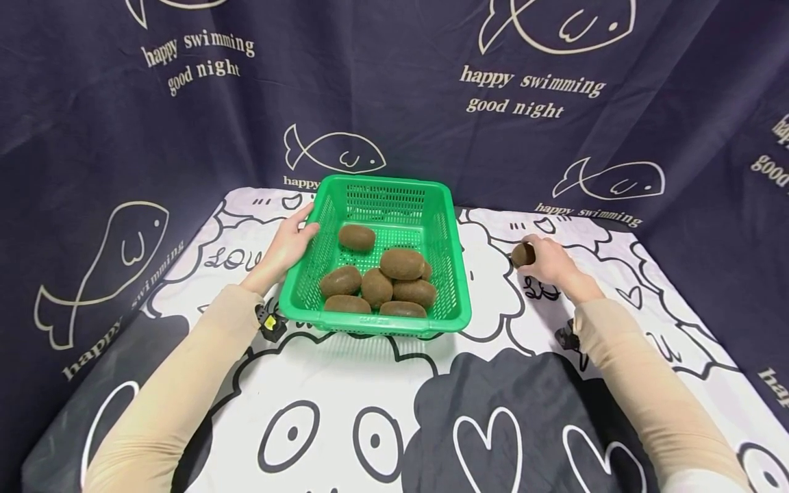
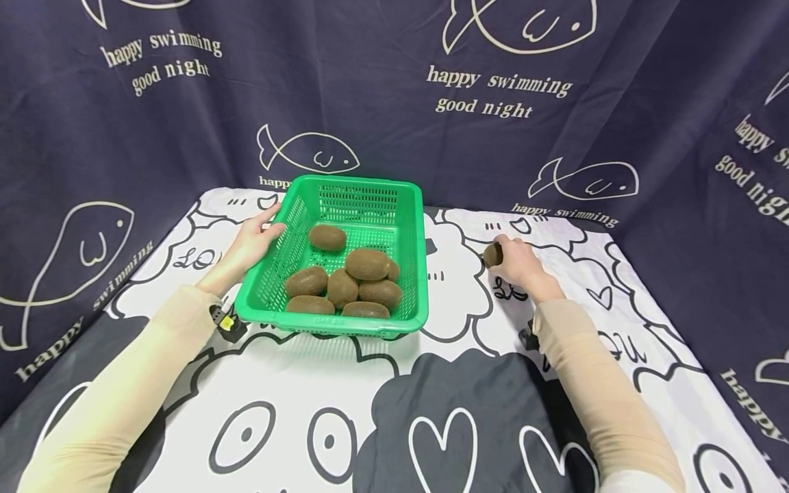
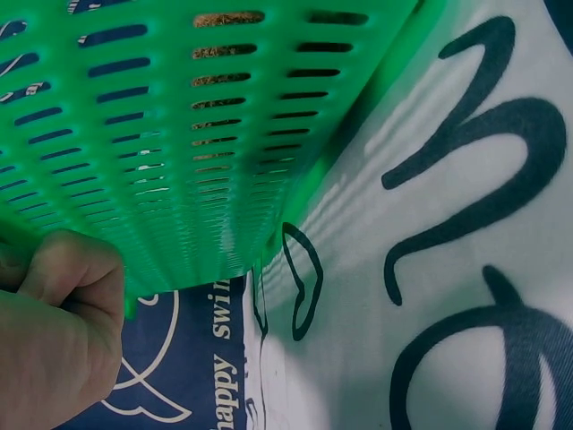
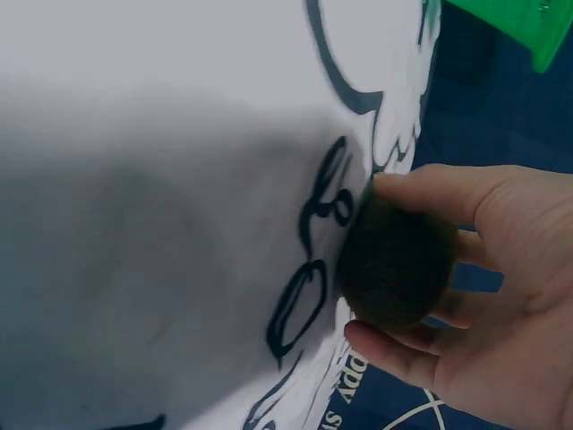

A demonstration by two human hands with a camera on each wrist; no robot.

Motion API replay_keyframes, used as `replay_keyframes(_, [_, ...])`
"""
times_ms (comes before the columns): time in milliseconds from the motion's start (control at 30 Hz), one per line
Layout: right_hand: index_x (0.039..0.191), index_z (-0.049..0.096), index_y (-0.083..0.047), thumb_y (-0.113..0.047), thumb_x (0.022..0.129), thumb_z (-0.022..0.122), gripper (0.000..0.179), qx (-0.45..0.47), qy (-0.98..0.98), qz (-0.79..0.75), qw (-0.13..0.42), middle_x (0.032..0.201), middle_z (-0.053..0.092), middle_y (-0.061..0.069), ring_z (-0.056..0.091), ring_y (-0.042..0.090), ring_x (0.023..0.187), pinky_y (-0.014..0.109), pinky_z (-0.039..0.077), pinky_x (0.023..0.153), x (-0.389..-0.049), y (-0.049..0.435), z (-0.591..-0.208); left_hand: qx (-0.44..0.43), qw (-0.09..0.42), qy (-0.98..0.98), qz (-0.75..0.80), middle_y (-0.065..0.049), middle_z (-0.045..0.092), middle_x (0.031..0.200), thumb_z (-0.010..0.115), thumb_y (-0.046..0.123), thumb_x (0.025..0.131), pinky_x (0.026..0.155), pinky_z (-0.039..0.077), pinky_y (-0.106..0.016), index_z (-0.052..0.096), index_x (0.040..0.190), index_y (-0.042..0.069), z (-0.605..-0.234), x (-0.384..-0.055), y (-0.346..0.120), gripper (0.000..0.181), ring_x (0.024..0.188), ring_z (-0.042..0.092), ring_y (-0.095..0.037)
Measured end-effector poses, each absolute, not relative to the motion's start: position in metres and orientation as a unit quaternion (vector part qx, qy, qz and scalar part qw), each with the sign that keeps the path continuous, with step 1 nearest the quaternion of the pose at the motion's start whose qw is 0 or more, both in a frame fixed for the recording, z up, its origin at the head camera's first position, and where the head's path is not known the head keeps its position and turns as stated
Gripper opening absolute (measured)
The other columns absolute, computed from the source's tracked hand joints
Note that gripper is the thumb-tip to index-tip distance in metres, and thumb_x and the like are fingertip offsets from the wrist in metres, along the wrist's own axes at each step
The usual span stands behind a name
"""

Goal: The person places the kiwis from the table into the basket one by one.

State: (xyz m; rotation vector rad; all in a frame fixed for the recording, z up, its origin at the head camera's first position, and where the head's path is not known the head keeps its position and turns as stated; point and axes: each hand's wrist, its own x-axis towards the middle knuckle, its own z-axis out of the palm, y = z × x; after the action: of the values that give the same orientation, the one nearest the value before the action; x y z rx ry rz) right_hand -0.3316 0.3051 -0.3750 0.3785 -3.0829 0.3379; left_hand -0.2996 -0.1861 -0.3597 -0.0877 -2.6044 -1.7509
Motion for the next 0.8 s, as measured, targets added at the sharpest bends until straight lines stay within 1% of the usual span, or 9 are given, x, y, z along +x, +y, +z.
replay_keyframes(267, [0.131, 0.045, 0.006, -0.014, 0.078, 0.072, 0.064, 0.121, -0.985, 0.115, 0.031, 0.113, 0.056, 0.037, 0.054, 0.048, 0.101, 0.06, 0.046, 0.086, -0.334, 0.309, -0.38, -0.03, 0.0, -0.83, -0.557, -0.027, 0.05, 0.138, 0.039, 0.021, 0.103, 0.088, 0.058, -0.043, 0.019, 0.155, 0.02, -0.361, -0.3, -0.186, 0.056, 0.107, 0.062, -0.04])
replay_keyframes(533, [0.13, 0.047, 0.005, -0.015, 0.077, 0.075, 0.063, 0.143, -0.98, 0.133, 0.044, 0.109, 0.059, 0.034, 0.057, 0.045, 0.096, 0.058, 0.046, 0.083, -0.331, 0.302, -0.375, -0.023, 0.002, -0.833, -0.553, -0.023, 0.049, 0.141, 0.04, 0.02, 0.103, 0.085, 0.059, -0.038, 0.02, 0.155, 0.022, -0.359, -0.3, -0.186, 0.056, 0.105, 0.062, -0.035])
replay_keyframes(667, [0.131, 0.048, 0.006, -0.013, 0.078, 0.073, 0.062, 0.155, -0.976, 0.142, 0.049, 0.106, 0.06, 0.032, 0.057, 0.042, 0.093, 0.056, 0.047, 0.081, -0.327, 0.293, -0.369, -0.025, 0.0, -0.833, -0.552, -0.024, 0.049, 0.14, 0.04, 0.021, 0.103, 0.087, 0.058, -0.041, 0.019, 0.155, 0.022, -0.36, -0.3, -0.186, 0.056, 0.106, 0.062, -0.037])
replay_keyframes(800, [0.13, 0.049, 0.006, -0.013, 0.078, 0.074, 0.061, 0.172, -0.971, 0.153, 0.064, 0.107, 0.06, 0.031, 0.057, 0.042, 0.095, 0.055, 0.046, 0.084, -0.322, 0.282, -0.363, -0.029, 0.004, -0.832, -0.554, -0.025, 0.048, 0.142, 0.04, 0.019, 0.103, 0.089, 0.057, -0.045, 0.02, 0.155, 0.02, -0.36, -0.301, -0.186, 0.057, 0.108, 0.061, -0.041])
